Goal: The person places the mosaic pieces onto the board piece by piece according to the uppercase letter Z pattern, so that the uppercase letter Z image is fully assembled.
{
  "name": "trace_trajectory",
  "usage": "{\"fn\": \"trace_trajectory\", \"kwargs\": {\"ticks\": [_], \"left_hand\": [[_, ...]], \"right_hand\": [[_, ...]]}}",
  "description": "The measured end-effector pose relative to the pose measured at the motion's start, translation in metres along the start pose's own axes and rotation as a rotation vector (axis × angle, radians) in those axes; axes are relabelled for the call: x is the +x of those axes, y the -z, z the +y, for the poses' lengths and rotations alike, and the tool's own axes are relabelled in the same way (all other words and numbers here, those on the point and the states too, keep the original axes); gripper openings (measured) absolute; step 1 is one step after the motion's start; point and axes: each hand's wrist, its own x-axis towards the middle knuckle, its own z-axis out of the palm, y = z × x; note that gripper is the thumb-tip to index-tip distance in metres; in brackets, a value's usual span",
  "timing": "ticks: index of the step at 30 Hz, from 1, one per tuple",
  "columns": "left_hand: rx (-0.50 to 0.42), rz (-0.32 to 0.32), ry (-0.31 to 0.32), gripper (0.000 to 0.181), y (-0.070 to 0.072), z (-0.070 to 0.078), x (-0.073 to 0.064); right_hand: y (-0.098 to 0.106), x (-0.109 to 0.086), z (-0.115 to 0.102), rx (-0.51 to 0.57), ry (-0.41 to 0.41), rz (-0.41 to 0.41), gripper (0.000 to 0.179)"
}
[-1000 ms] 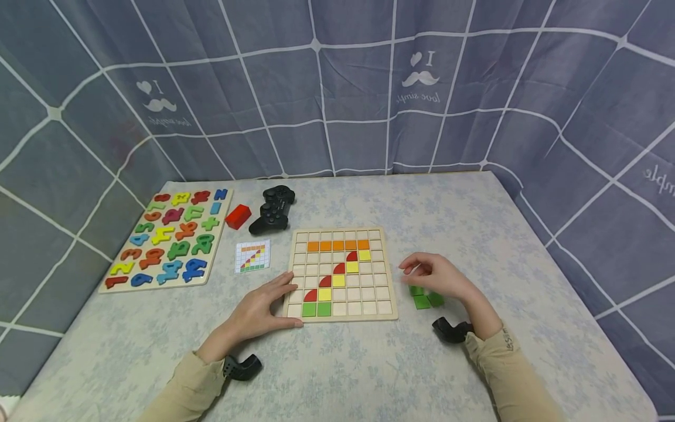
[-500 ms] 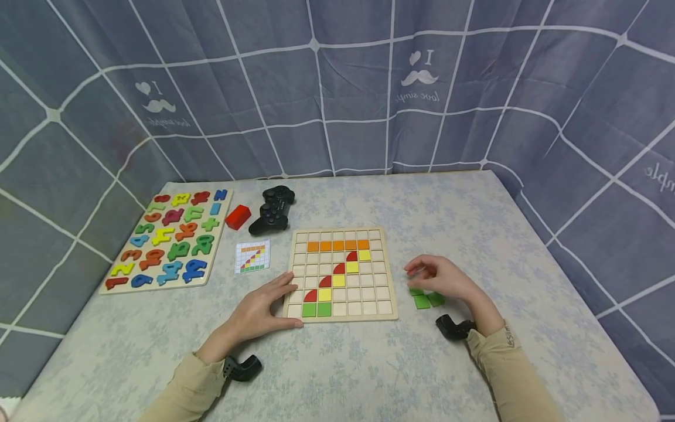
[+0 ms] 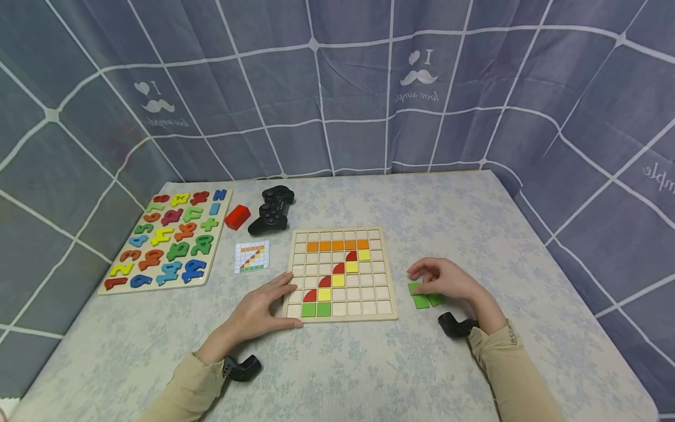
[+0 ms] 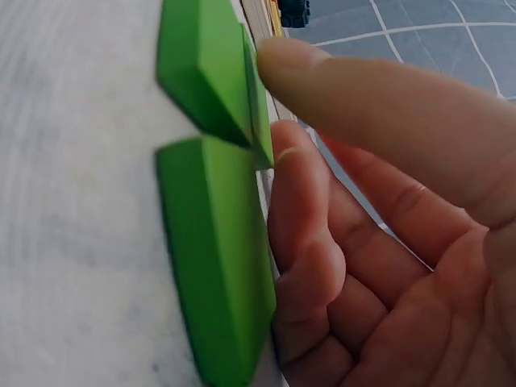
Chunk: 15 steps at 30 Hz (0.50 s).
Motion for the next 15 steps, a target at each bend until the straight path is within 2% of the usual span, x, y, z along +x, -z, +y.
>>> {"fn": "trace_trajectory", "kwargs": {"ticks": [8,15], "left_hand": [[-0.004,0.0,0.004,0.081,0.0004,0.0008,-0.0001],[0.003,0.0,0.002,0.08,0.0007,0.0009,-0.0002]], "right_hand": [[0.0021,-0.0015,0.0002,-0.003,0.031,-0.044,0.03],[0.0032,-0.0023,-0.0002,-0.011,0.01,-0.055,0.028]]}}
